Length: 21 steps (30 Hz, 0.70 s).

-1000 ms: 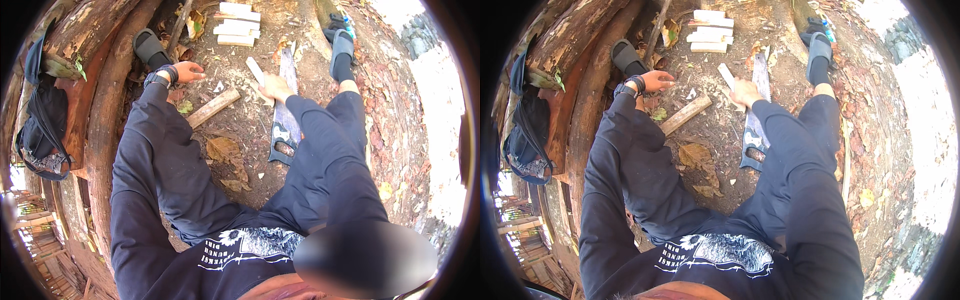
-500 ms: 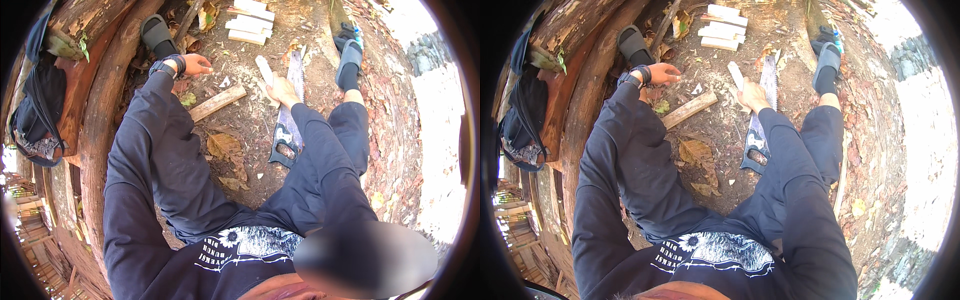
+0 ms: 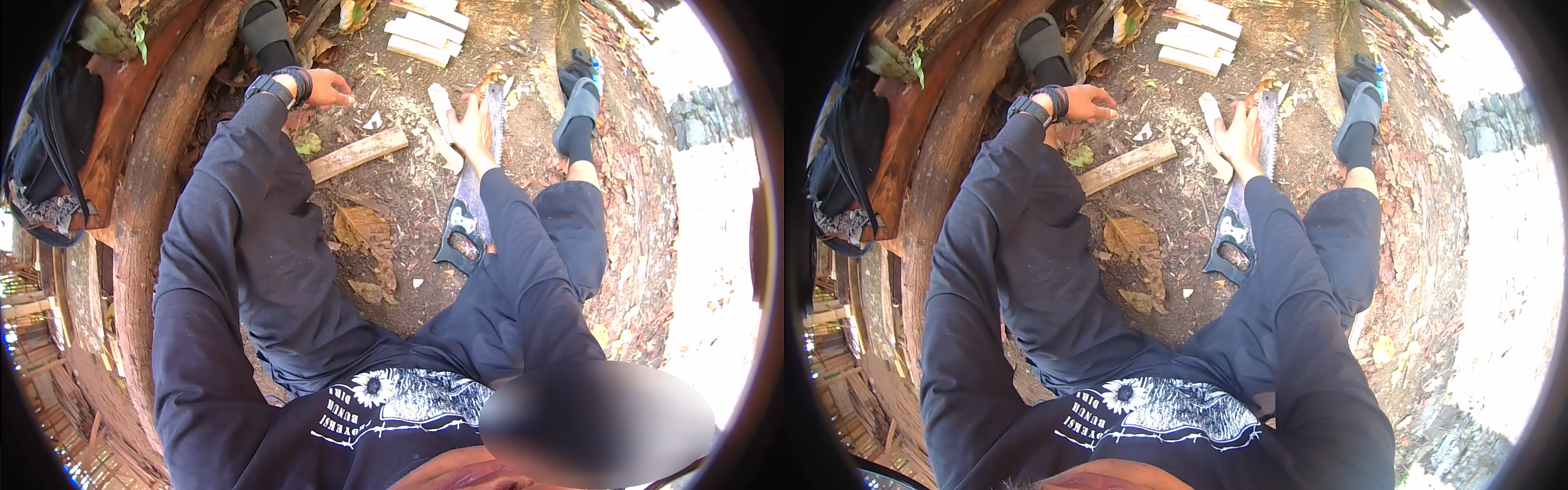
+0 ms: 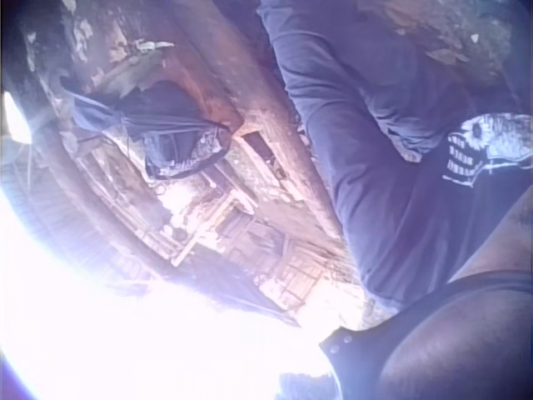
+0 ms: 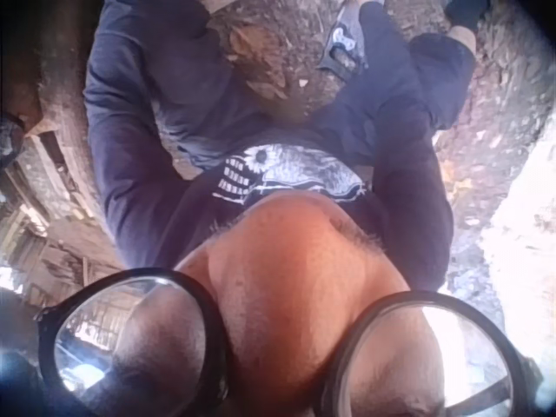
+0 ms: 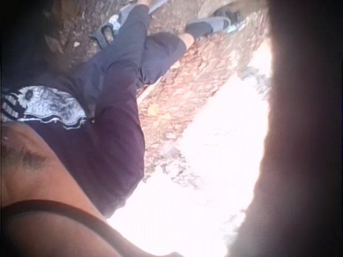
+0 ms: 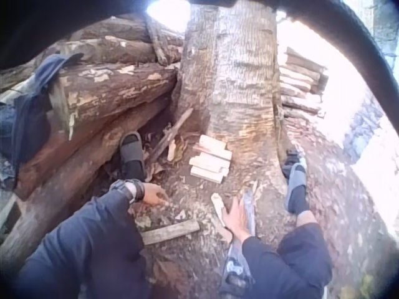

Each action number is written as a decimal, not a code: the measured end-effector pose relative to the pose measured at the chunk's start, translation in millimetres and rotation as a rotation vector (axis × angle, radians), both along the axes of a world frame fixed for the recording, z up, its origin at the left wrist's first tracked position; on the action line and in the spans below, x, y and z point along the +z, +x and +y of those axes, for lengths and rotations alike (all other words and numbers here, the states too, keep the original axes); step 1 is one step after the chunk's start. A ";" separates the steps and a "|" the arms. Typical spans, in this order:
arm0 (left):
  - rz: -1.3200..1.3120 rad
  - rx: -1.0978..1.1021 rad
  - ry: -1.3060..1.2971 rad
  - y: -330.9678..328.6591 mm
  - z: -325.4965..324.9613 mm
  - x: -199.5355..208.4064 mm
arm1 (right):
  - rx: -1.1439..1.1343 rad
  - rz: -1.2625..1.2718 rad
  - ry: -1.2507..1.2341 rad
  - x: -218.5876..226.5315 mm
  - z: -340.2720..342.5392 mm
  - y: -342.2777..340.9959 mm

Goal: The person sits on the ground and uses a hand saw to cut small pieces of wood. They hold the wood with their left hand and saw with their right hand, creating smaller segments that are placed on the ground.

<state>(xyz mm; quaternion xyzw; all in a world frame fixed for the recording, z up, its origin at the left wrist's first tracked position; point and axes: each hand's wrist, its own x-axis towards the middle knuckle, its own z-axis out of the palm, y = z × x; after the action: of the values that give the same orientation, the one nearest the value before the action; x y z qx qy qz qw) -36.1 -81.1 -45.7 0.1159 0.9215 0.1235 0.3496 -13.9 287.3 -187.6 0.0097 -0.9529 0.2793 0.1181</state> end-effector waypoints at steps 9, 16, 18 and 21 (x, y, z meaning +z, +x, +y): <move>0.058 -0.042 0.072 24.0 -5.1 7.8 | 0.159 0.140 0.291 36.8 -6.5 -143.1; 0.036 -0.052 0.082 30.8 -40.2 -22.7 | 0.221 0.191 0.483 37.9 -55.8 -168.5; 0.005 -0.036 0.062 32.8 -35.4 -18.5 | 0.229 0.237 0.489 39.4 -51.9 -171.8; -0.004 -0.046 0.053 29.0 -29.6 -16.3 | 0.268 0.363 0.428 48.9 -45.2 -178.3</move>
<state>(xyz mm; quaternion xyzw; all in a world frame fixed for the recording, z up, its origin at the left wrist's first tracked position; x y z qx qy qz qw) -7.1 -110.7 -62.0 0.1458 0.9144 0.1402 0.3508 -192.2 242.0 -138.7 0.2095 -0.9437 0.0793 0.2436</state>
